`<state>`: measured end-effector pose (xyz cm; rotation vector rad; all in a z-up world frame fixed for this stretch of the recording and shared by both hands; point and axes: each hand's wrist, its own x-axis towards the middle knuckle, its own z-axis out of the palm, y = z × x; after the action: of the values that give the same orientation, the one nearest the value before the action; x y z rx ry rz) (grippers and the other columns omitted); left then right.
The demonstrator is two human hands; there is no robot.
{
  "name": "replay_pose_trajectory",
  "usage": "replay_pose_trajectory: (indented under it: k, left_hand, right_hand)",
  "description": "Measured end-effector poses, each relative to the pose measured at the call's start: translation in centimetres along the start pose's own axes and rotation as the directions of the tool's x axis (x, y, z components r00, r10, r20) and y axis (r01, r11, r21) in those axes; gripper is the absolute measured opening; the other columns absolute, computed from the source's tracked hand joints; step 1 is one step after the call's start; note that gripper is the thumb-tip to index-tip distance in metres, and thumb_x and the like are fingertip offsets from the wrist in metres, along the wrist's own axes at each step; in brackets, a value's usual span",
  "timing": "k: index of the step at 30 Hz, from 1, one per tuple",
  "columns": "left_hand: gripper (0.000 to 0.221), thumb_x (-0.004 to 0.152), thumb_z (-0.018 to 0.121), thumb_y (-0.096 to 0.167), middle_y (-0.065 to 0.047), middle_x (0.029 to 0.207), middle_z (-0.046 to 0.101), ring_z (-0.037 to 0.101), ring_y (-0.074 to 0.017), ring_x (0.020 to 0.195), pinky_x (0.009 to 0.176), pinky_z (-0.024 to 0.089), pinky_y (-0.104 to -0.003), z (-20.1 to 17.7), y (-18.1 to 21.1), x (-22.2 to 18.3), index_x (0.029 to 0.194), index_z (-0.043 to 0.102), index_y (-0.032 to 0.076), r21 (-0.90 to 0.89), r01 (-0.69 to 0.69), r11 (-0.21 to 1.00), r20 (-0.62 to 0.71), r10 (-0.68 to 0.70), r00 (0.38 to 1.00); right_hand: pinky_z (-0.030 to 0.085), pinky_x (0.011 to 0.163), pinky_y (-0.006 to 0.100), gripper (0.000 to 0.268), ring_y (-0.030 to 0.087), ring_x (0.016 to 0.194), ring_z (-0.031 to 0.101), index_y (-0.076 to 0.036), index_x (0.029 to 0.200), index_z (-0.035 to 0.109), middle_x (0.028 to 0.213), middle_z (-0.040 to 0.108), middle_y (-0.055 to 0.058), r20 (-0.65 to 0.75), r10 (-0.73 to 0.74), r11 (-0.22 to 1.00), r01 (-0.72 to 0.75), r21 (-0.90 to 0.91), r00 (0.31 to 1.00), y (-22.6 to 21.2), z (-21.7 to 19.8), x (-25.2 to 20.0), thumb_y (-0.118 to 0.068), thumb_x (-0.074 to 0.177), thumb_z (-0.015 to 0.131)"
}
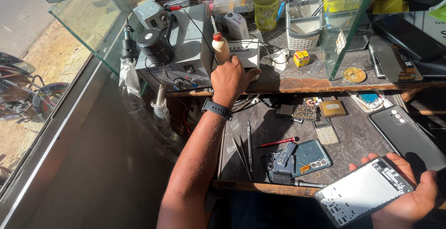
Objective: The person applies glue from a bottle to the edges of a phone frame, then handles internal components and uses a tool to work on the top section of the frame.
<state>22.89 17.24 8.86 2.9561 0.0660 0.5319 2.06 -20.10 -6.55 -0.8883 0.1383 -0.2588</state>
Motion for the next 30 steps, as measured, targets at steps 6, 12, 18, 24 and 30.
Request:
replay_pose_trajectory:
  k: [6,12,18,24,30]
  left_hand:
    - [0.079,0.083,0.061,0.08,-0.012,0.072,0.072,0.075,-0.0306,0.068,0.053,0.058,-0.042,-0.7,-1.3,-0.4,0.099,0.068,0.003,-0.008,0.009,1.0,0.019,-0.009,1.0]
    - [0.068,0.084,0.063,0.068,-0.011,0.06,0.066,0.07,-0.0311,0.055,0.042,0.052,-0.044,-2.7,0.2,-5.0,0.117,0.064,0.009,-0.095,-0.138,0.986,0.089,0.147,0.985]
    - [0.061,0.088,0.066,0.063,-0.015,0.089,0.072,0.071,-0.0363,0.083,0.069,0.056,-0.045,-4.0,3.7,-20.5,0.113,0.074,0.008,-0.566,-0.461,0.683,0.202,0.657,0.726]
    - [0.043,0.085,0.079,0.043,-0.014,0.09,0.074,0.071,-0.0348,0.089,0.079,0.055,-0.044,-1.8,6.6,-23.5,0.105,0.074,0.005,-0.693,-0.411,0.592,0.089,0.636,0.766]
    - [0.032,0.082,0.086,0.032,-0.009,0.089,0.077,0.074,-0.0289,0.084,0.075,0.059,-0.038,-1.8,11.2,-23.3,0.1,0.077,0.007,-0.806,-0.475,0.354,-0.11,0.698,0.708]
  right_hand:
    - [0.04,0.107,0.075,0.07,0.036,0.124,0.054,-0.008,0.128,0.048,0.124,0.052,0.016,-0.097,-0.032,0.989,0.018,-0.147,0.995,-0.8,2.2,-0.5,-0.071,0.1,0.032]
    - [0.039,0.107,0.076,0.073,0.038,0.124,0.053,-0.006,0.131,0.047,0.126,0.052,0.02,-0.081,-0.024,0.992,0.014,-0.123,0.996,-1.1,2.2,-0.5,-0.071,0.102,0.033]
    - [0.04,0.111,0.074,0.067,0.036,0.123,0.055,-0.003,0.123,0.048,0.12,0.053,0.019,-0.012,0.007,0.999,-0.006,0.05,1.0,0.3,0.4,-0.3,-0.067,0.111,0.03]
    - [0.047,0.101,0.066,0.07,0.037,0.112,0.061,-0.004,0.126,0.057,0.118,0.064,0.023,-0.131,0.118,0.96,-0.079,0.268,0.984,-0.1,1.5,-0.5,-0.067,0.105,0.036]
    - [0.056,0.087,0.064,0.059,0.038,0.101,0.066,-0.004,0.116,0.059,0.106,0.068,0.023,-0.039,0.086,0.91,-0.063,0.409,0.995,-0.6,3.2,0.1,-0.058,0.1,0.044]
